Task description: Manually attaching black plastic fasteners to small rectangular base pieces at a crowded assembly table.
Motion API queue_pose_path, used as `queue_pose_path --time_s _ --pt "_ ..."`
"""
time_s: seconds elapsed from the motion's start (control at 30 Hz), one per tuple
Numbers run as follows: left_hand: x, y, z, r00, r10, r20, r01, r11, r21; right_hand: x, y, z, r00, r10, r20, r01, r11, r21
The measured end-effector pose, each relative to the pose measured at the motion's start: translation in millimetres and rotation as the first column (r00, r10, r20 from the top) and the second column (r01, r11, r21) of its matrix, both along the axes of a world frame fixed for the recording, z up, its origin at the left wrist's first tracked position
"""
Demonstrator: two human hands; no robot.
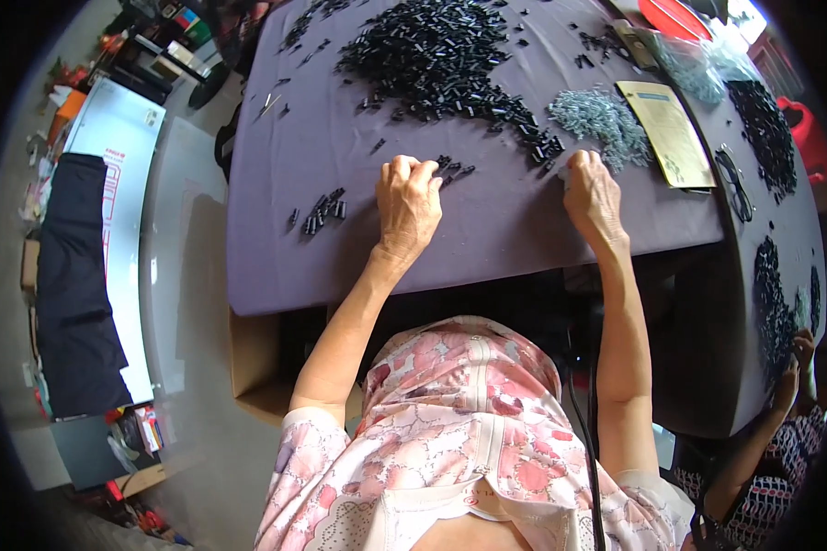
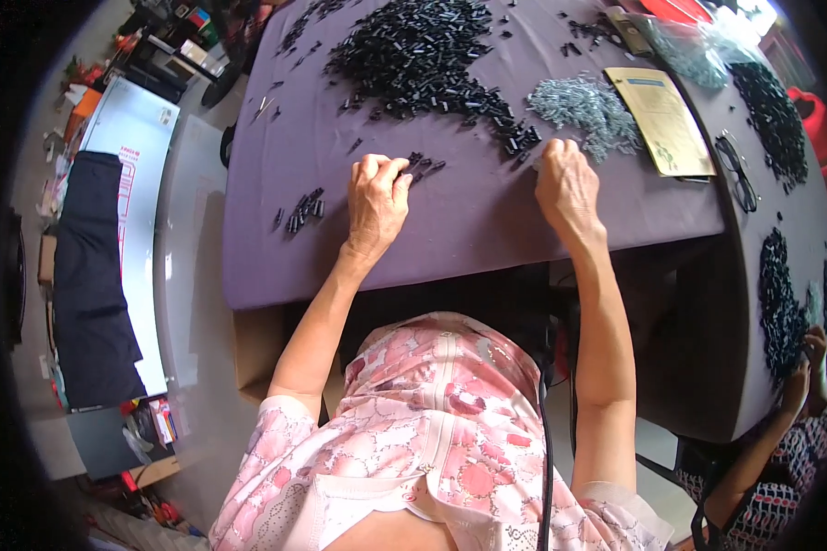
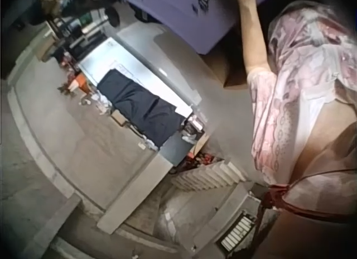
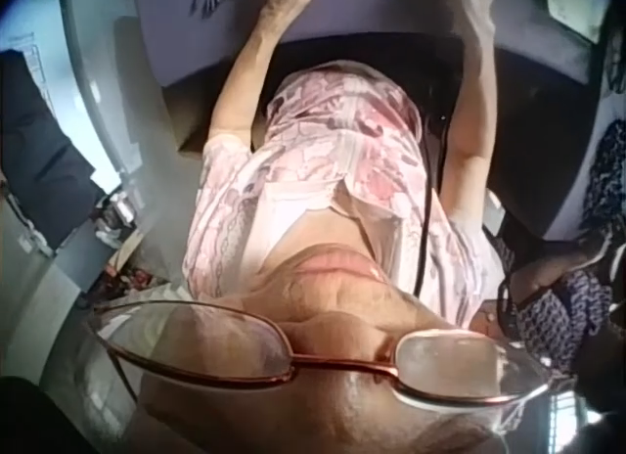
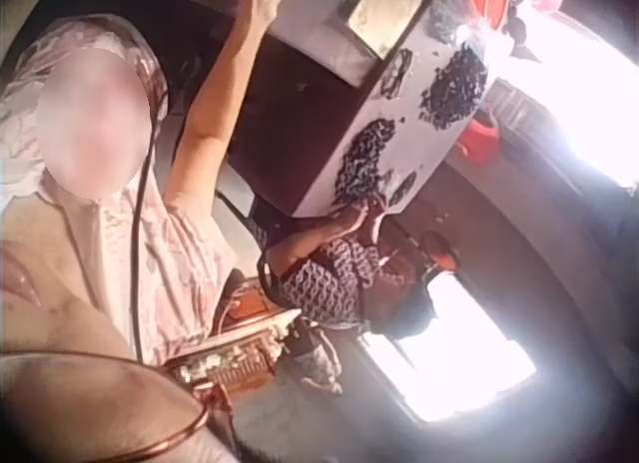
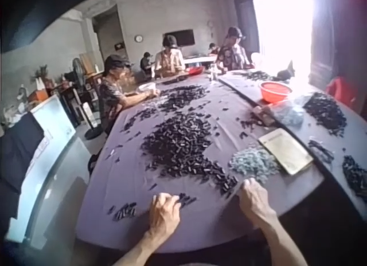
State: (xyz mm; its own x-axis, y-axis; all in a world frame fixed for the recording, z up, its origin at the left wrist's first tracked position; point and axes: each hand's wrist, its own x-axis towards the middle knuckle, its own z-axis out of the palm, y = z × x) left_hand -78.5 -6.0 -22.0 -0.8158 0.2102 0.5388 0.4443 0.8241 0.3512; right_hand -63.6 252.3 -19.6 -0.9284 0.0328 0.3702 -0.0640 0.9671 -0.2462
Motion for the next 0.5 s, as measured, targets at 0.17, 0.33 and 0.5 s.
queue_pose_path --time_s 0.17,0.33,0.5 --pt "-8 25 -3 0.994 -0.110 0.023 0.107 0.990 0.086 3 -3 -3 0.997 -0.018 -0.071 0.019 1.000 0.011" --pt "-15 63 17 0.996 -0.088 -0.033 0.090 0.995 0.039 5 2 3 0.999 0.026 -0.045 -0.030 0.995 -0.092" --pt "-34 101 10 0.965 -0.258 -0.051 0.261 0.963 0.062 5 4 5 0.999 0.035 -0.009 -0.036 0.991 -0.125"
